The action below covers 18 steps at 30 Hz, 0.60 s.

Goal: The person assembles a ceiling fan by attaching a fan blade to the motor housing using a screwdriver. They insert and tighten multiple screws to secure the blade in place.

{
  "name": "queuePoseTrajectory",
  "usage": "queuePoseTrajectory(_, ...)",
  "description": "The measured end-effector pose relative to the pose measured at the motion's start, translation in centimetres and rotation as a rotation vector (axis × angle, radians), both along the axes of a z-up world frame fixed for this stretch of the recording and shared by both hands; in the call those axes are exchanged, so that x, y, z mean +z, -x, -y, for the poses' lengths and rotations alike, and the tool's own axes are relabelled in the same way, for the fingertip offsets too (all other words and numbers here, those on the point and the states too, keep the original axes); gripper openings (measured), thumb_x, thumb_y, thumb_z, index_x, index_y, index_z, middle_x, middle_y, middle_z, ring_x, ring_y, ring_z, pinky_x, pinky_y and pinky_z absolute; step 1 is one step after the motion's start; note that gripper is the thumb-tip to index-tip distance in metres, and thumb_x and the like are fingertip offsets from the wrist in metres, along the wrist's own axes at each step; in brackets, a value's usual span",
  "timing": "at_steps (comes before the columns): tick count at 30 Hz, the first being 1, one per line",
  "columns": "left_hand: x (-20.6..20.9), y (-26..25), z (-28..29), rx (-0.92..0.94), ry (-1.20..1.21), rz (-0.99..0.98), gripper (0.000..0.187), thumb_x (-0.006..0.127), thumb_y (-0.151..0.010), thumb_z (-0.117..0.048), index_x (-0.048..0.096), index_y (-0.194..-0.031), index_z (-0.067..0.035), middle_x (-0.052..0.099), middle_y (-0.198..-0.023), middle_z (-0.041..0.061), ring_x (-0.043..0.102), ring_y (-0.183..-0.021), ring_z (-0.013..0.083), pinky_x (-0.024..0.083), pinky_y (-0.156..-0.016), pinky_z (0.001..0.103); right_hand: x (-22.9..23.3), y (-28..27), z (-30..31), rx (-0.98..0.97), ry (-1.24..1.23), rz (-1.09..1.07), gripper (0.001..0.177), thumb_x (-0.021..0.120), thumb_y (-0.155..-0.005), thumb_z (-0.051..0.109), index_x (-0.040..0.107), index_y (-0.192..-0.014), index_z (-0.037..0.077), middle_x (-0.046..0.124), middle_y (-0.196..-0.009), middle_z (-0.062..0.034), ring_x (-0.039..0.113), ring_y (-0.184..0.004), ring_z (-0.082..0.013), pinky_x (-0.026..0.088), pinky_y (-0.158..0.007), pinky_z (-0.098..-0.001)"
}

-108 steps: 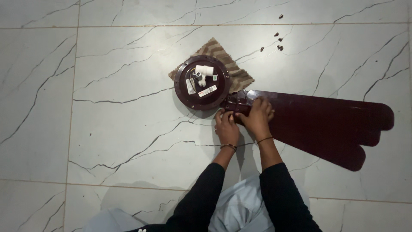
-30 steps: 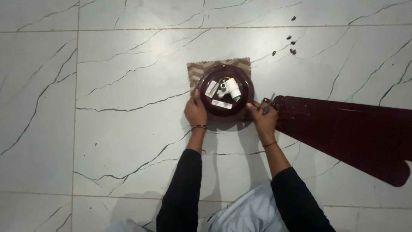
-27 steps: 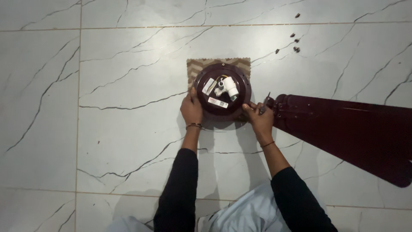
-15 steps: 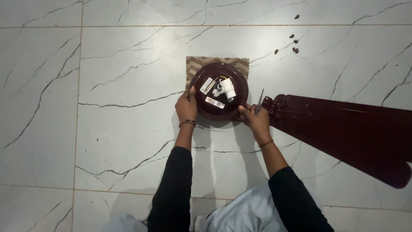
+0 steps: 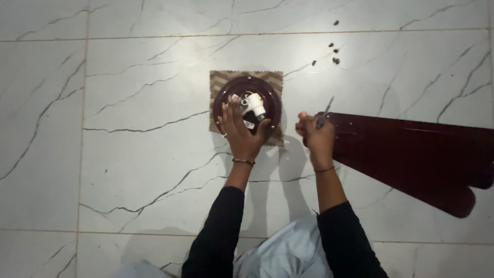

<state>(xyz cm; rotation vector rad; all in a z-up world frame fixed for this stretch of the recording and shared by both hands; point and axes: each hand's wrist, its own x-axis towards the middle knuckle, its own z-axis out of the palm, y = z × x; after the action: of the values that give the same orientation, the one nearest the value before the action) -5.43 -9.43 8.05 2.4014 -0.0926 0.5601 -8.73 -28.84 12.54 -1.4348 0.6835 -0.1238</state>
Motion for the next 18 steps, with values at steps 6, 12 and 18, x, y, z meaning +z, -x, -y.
queuePoseTrajectory(6,-1.5,-0.4,0.8,0.059,-0.119,-0.024,0.101,0.073,-0.091,-0.064,0.022,-0.162,-0.015,0.033,-0.168,0.006,0.028,-0.156,0.0372,0.018,-0.126,0.064,1.0,1.8,8.6,0.026,0.667,-0.302,0.041,0.085,-0.081,0.024,0.068,-0.108,-0.002,0.07,-0.098,-0.0191,0.071,-0.089,-0.03,0.057,-0.081,-0.0414)
queuePoseTrajectory(12,-2.9,-0.4,0.9,0.067,-0.138,0.02,0.102,0.074,-0.09,-0.064,0.018,-0.162,-0.016,0.035,-0.165,0.008,0.027,-0.155,0.0376,0.019,-0.126,0.063,-0.7,4.2,12.3,0.503,0.899,-0.489,0.092,0.099,-0.062,0.029,0.049,-0.129,-0.011,0.02,-0.162,-0.0264,0.017,-0.149,-0.0471,0.035,-0.119,-0.0525)
queuePoseTrajectory(18,-3.2,-0.3,0.6,0.072,-0.142,0.006,0.101,0.072,-0.09,-0.066,0.019,-0.161,-0.016,0.036,-0.162,0.009,0.027,-0.155,0.037,0.017,-0.127,0.062,-1.5,3.1,10.7,0.622,1.036,-0.315,0.099,0.094,-0.066,0.029,0.041,-0.145,0.0,0.021,-0.162,-0.0159,-0.007,-0.152,-0.0457,-0.005,-0.118,-0.0628)
